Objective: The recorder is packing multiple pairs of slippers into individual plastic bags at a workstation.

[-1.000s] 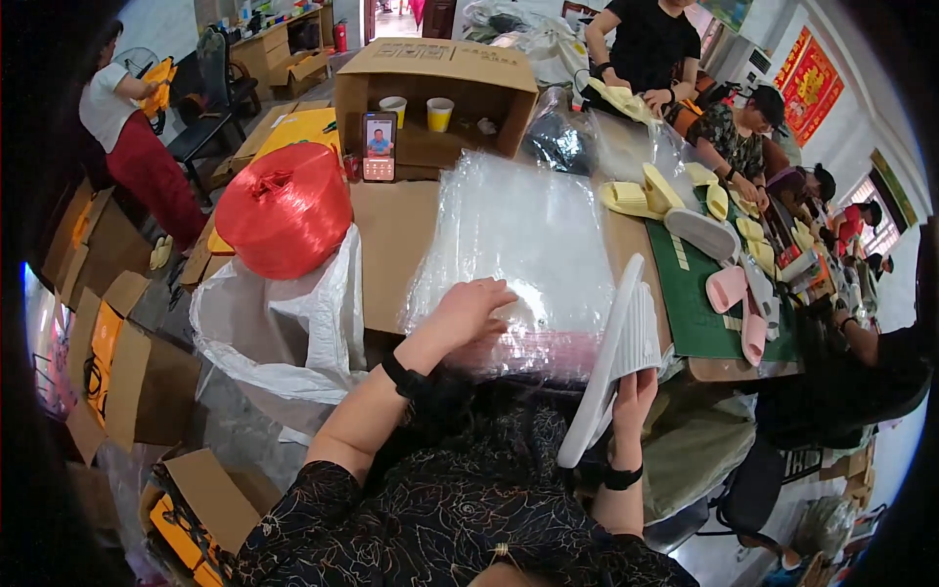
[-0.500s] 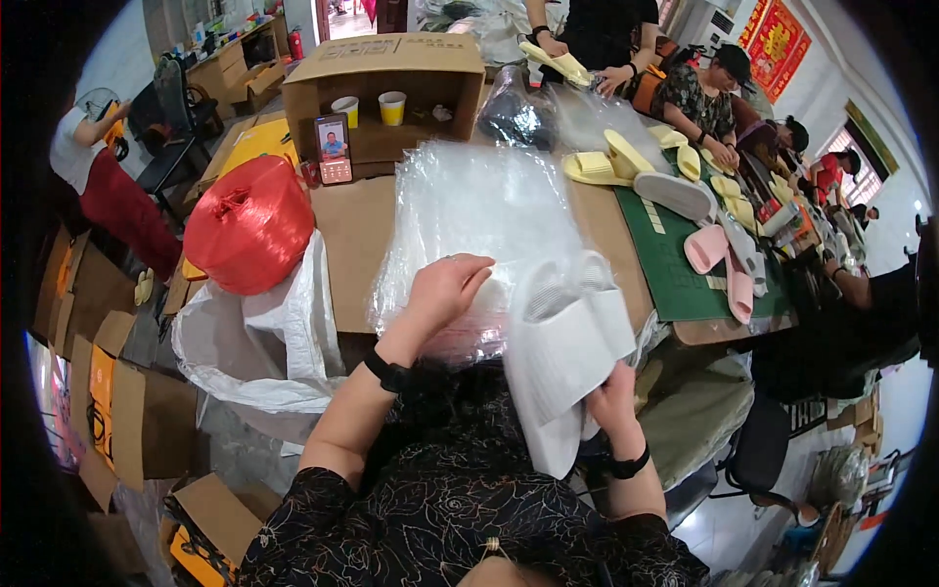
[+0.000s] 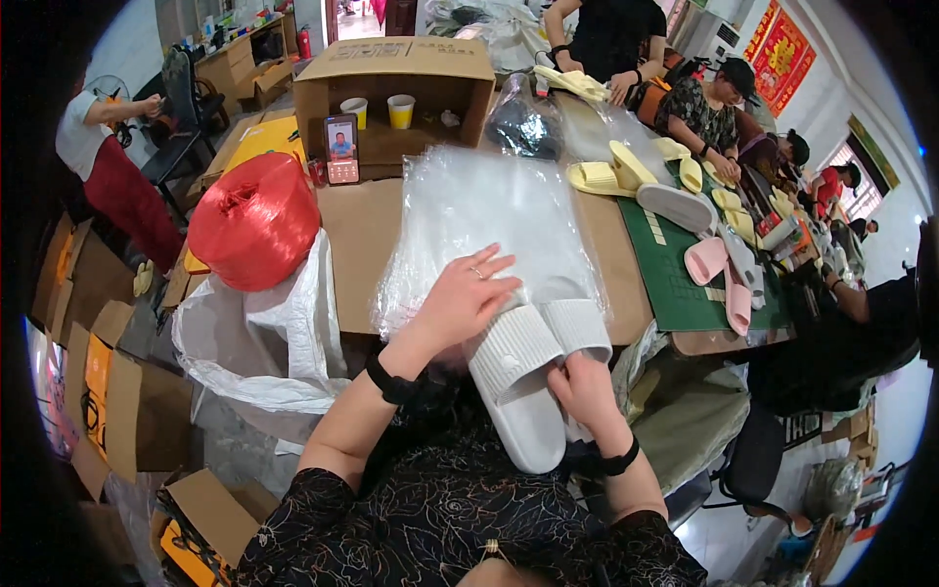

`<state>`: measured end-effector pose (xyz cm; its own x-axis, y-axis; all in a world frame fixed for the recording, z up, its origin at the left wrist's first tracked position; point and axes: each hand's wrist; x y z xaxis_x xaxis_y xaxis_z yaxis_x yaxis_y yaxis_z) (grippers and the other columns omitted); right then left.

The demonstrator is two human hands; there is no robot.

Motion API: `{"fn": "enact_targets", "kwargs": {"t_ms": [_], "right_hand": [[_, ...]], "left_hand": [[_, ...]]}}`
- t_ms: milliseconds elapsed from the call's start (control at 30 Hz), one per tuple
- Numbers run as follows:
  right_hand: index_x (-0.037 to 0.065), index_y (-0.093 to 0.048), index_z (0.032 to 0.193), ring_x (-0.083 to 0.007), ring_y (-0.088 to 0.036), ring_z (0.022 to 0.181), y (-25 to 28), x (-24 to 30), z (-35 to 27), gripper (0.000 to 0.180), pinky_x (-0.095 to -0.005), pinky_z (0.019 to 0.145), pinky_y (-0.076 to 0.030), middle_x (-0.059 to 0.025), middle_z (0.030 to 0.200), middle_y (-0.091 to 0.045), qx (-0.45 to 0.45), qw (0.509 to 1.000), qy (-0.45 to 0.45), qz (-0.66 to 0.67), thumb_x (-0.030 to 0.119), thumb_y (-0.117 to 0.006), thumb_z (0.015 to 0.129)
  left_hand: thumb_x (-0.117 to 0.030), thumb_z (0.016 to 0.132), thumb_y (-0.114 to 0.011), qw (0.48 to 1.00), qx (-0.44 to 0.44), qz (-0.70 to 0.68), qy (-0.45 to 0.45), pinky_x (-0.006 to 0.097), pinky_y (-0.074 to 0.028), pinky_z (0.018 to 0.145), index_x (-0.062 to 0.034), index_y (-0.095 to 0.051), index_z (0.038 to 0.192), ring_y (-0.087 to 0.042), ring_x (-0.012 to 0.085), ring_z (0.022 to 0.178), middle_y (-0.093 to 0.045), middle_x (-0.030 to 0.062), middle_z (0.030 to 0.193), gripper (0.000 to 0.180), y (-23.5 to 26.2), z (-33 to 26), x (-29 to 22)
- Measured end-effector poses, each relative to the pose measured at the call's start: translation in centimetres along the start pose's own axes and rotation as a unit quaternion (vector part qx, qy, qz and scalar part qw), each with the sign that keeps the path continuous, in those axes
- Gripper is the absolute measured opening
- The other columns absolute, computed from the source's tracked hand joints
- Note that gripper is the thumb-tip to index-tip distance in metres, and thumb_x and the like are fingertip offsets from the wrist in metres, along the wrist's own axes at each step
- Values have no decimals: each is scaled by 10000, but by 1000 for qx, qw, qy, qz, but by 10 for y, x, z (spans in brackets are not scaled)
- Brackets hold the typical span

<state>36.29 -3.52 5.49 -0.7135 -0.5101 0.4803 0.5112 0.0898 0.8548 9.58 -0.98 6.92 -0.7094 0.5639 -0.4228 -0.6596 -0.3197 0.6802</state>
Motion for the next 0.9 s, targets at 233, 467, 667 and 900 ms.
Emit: {"fn": "enact_targets", "kwargs": {"t_ms": [233,467,667,900], "right_hand": [[-23,-536,795,-441,-621,668,-21,12,40,280,-524,636,-495,-256,688,-614,-16,1000,0,6,237,-628,841],[-27,-548,829,-426,-631,695,-68,-16,110,260,-486,634,-508,-239,739,-636,-120,983,134,-26,221,-615,864],[-31,-550,870,-412,-654,725,-51,38,171,361,-467,662,-528,-236,748,-644,-127,988,-82,29,327,-577,914],[-27,-551,879,-432,-662,752,-68,13,207,374,-511,685,-530,-256,794,-660,-200,974,-108,12,343,-597,905]], "left_hand": [[-207,936,-579,989,103,-106,-33,539,-226,1172,-159,-691,1159,-388,290,1392,-553,16,1396,255,5,-1,-23],[-162,933,-567,968,142,-205,-40,531,-150,1195,-145,-689,1181,-381,289,1400,-571,35,1378,277,21,6,-32],[-141,933,-560,944,147,-295,-21,526,-123,1195,-122,-709,1151,-386,289,1403,-603,42,1346,265,37,-3,-28],[-130,931,-587,953,137,-269,-7,511,-198,1178,-110,-729,1086,-462,289,1348,-653,60,1266,211,56,-1,-9]]}}
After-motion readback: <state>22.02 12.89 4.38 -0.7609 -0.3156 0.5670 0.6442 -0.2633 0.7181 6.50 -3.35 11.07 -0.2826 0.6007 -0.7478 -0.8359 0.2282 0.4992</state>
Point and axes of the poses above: each hand's wrist, its own z-axis towards the middle knuckle, its own y-axis out of the back of the hand, x = y × z
